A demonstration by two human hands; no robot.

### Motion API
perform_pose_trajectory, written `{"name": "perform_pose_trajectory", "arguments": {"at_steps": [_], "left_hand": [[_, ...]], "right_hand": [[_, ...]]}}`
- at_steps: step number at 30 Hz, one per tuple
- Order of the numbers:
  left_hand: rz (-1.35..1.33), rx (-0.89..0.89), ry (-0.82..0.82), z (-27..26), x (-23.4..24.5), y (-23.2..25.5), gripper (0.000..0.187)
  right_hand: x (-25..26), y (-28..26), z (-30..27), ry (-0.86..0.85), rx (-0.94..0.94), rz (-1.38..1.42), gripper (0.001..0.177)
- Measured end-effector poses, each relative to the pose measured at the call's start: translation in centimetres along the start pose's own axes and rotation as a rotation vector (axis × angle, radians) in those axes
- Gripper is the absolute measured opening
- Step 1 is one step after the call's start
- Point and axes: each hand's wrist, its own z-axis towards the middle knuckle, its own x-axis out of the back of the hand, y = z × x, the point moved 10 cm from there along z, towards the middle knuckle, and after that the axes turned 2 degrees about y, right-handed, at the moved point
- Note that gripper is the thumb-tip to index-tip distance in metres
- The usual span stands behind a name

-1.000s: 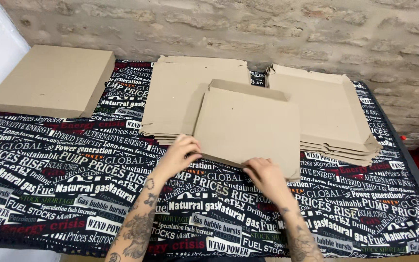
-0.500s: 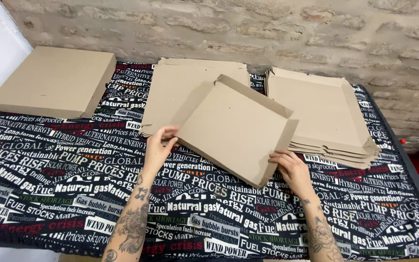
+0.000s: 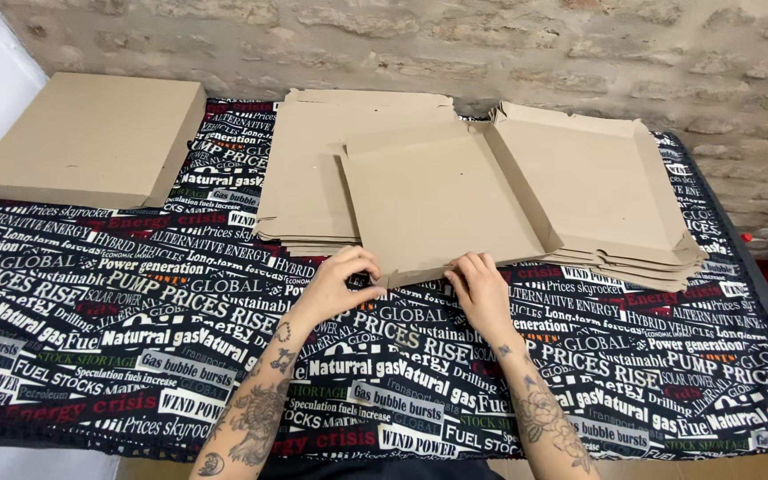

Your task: The person assembles cardboard pizza boxes by folding the pre-scored edges and tucking in the flaps, placing each completed box to the side.

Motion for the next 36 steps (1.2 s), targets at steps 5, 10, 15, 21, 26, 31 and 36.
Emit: {"name": "perform_pose_trajectory", "arguments": {"at_steps": [5, 10, 15, 21, 26, 31, 36], "left_hand": [[-0.01, -0.028, -0.005, 0.0, -0.7, -1.3, 0.008], [-0.248, -0.013, 0.189, -0.2, 0.6, -4.2, 0.008], [-0.144, -0.005, 0.262, -0.3, 1.6, -2.5, 0.002], [0.255, -0.012, 0.233, -0.3, 1.1, -0.5, 0.014], [0.37, -0.032, 0.158, -0.5, -0.5, -0.6, 0.012], [0.44, 0.039, -0.015, 0.0, -0.4, 1.8, 0.046], [0.494, -0.036, 0.02, -0.6, 0.6, -2.8, 0.011]], "right_hand": [[0.3, 0.7, -0.3, 0.06, -0.054, 0.017, 0.014], [1.0, 4.6, -1.3, 0.254, -0.081, -0.027, 0.009], [1.8, 4.4, -1.5, 0.268, -0.073, -0.042, 0.012], [1.1, 3.0, -1.5, 0.239, -0.055, -0.11, 0.012], [-0.1, 2.2, -1.7, 0.206, -0.006, -0.168, 0.011], [-1.6, 1.7, -1.8, 0.144, 0.006, -0.091, 0.011], [3.1, -0.7, -1.2, 0.276, 0.1, -0.01, 0.017]]}}
